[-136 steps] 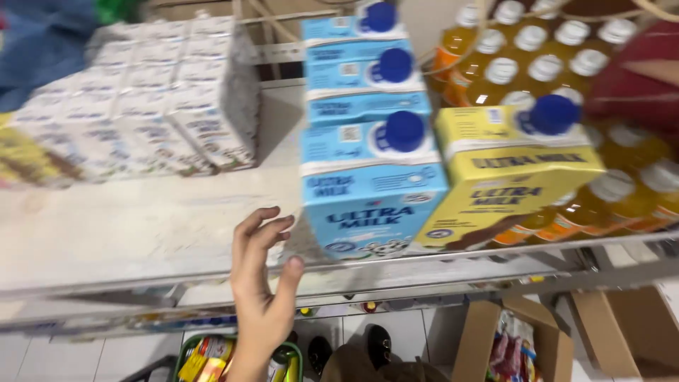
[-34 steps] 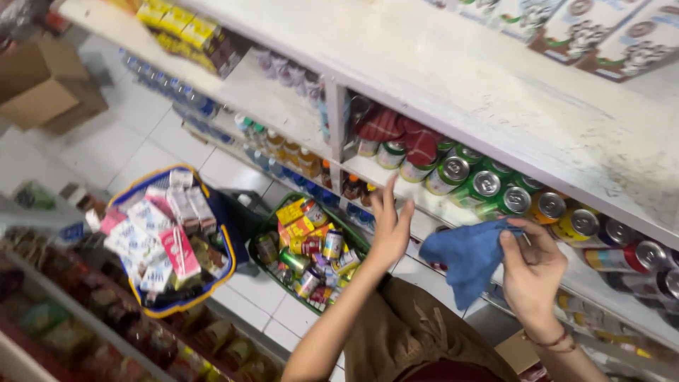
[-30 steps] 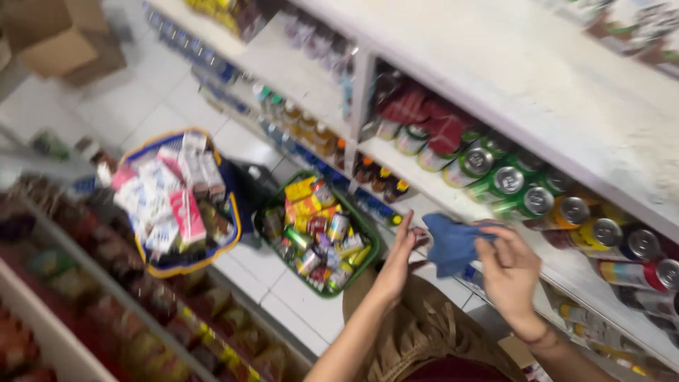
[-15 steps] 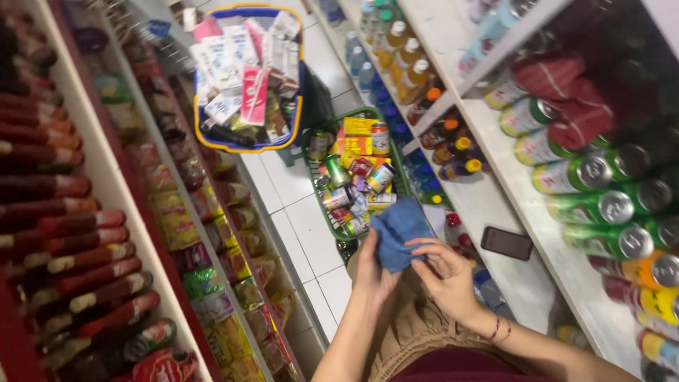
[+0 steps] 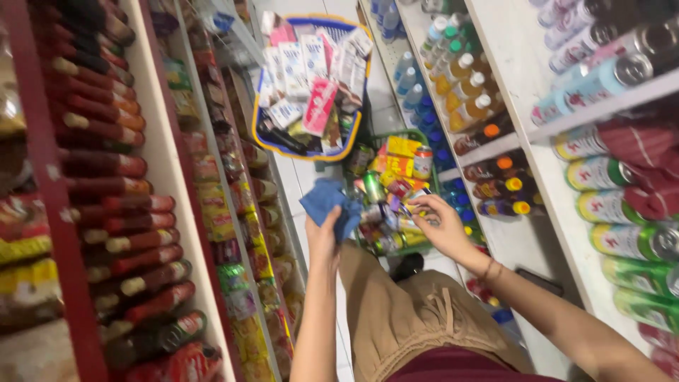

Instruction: Cleaning shelves and stocking milk cartons in a grocery store.

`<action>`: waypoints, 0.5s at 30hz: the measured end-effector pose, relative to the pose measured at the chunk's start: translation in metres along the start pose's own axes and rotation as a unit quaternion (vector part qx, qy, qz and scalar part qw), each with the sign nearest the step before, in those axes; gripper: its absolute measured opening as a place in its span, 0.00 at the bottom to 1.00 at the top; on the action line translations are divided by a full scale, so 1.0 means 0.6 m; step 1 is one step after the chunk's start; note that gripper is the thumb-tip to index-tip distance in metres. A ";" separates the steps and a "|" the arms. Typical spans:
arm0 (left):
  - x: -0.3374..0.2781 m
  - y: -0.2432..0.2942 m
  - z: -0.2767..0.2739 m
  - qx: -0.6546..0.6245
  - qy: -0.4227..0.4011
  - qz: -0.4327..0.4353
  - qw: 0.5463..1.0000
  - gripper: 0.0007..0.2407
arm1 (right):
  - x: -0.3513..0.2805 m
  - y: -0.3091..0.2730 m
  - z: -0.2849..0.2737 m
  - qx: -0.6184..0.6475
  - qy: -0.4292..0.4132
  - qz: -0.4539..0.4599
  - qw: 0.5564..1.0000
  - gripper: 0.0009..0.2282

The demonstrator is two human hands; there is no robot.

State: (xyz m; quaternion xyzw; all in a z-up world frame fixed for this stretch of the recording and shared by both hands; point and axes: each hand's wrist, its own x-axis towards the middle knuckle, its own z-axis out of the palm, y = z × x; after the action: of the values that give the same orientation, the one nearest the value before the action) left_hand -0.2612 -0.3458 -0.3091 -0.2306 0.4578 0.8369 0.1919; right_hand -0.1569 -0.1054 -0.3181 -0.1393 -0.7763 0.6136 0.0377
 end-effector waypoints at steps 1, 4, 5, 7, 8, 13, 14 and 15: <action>0.049 0.022 -0.007 0.042 0.004 0.050 0.998 0.19 | 0.041 0.017 0.018 0.000 -0.010 0.029 1.000 0.12; 0.207 0.050 -0.025 0.140 0.016 0.160 0.977 0.21 | 0.155 0.112 0.075 0.042 -0.029 0.019 0.999 0.15; 0.243 0.059 -0.025 0.144 0.011 0.160 0.976 0.21 | 0.193 0.131 0.098 0.045 -0.023 0.019 0.999 0.15; 0.325 0.080 -0.015 0.306 0.036 0.234 0.922 0.26 | 0.283 0.165 0.137 0.031 -0.011 0.062 0.998 0.20; 0.377 0.073 -0.017 0.306 0.030 0.238 0.921 0.26 | 0.327 0.186 0.155 0.032 -0.004 0.057 0.998 0.20; 0.432 0.138 0.034 0.376 0.041 0.386 0.842 0.28 | 0.473 0.194 0.244 0.030 0.090 0.171 0.981 0.28; 0.461 0.153 0.045 0.376 0.034 0.387 0.841 0.28 | 0.494 0.172 0.253 0.031 0.096 0.170 0.980 0.28; 0.481 0.161 0.050 0.383 0.040 0.388 0.837 0.27 | 0.503 0.152 0.263 -0.012 0.114 0.202 0.973 0.31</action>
State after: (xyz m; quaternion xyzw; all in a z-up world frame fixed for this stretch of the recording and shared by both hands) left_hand -0.5554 -0.3374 -0.3913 0.0249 0.8013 0.5902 -0.0945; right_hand -0.4666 -0.1559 -0.4784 -0.3627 -0.7301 0.5791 0.0001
